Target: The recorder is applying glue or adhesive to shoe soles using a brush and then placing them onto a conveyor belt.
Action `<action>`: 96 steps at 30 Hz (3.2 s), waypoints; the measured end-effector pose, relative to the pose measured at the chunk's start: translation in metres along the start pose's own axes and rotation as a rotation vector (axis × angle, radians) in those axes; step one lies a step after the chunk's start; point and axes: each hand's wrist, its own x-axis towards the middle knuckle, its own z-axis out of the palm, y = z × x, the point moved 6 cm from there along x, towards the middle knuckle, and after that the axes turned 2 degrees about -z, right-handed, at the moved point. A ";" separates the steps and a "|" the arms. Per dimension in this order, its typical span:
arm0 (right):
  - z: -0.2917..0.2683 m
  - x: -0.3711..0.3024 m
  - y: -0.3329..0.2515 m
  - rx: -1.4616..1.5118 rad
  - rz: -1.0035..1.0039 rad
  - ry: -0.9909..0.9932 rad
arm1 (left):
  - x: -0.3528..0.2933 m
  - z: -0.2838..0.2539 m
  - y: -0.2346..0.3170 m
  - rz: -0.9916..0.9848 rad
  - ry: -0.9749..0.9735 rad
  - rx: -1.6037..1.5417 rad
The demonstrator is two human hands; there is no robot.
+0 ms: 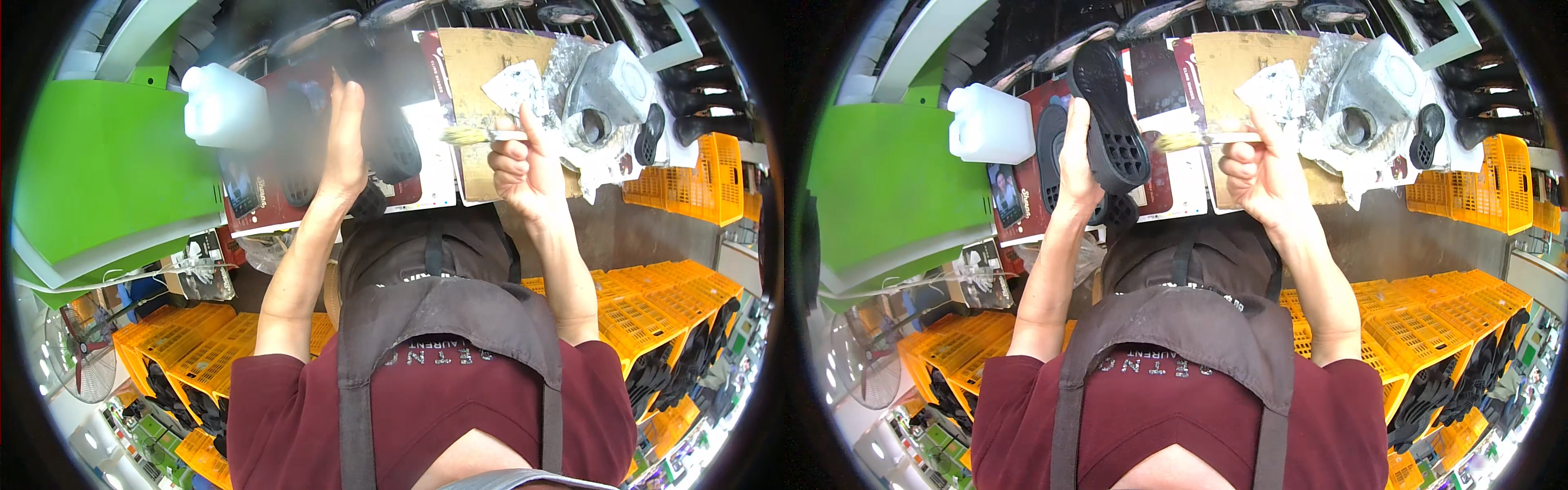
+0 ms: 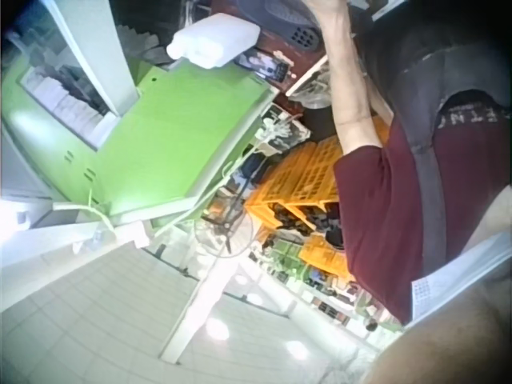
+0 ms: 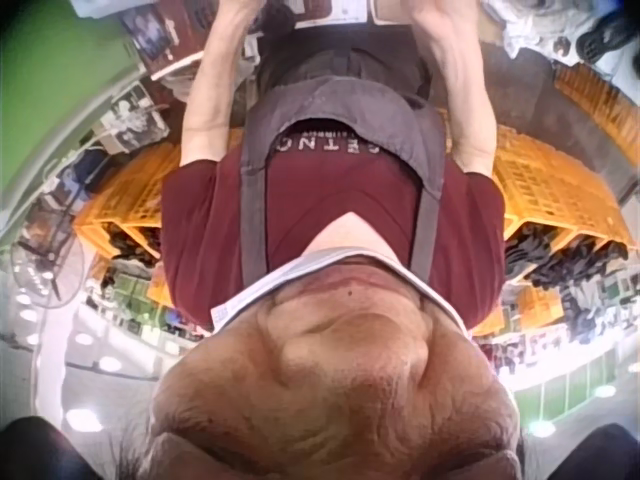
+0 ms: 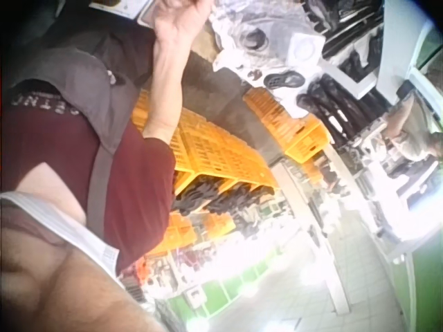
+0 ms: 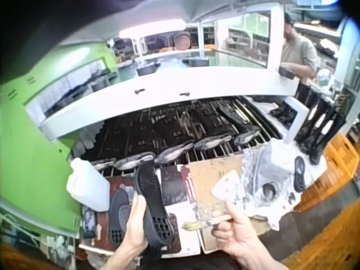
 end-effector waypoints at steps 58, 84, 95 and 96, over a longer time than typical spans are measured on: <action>0.061 0.045 0.002 -1.577 -1.209 0.086 | -0.006 0.007 -0.041 0.085 0.363 -0.468; 0.057 0.028 -0.011 -1.383 -1.283 0.063 | 0.001 0.003 -0.032 0.033 0.334 -0.566; 0.059 0.041 -0.003 -1.169 -1.147 0.017 | -0.013 0.019 -0.028 0.182 0.398 -0.461; 0.058 0.042 -0.004 -1.170 -1.147 0.018 | -0.013 0.020 -0.028 0.179 0.395 -0.459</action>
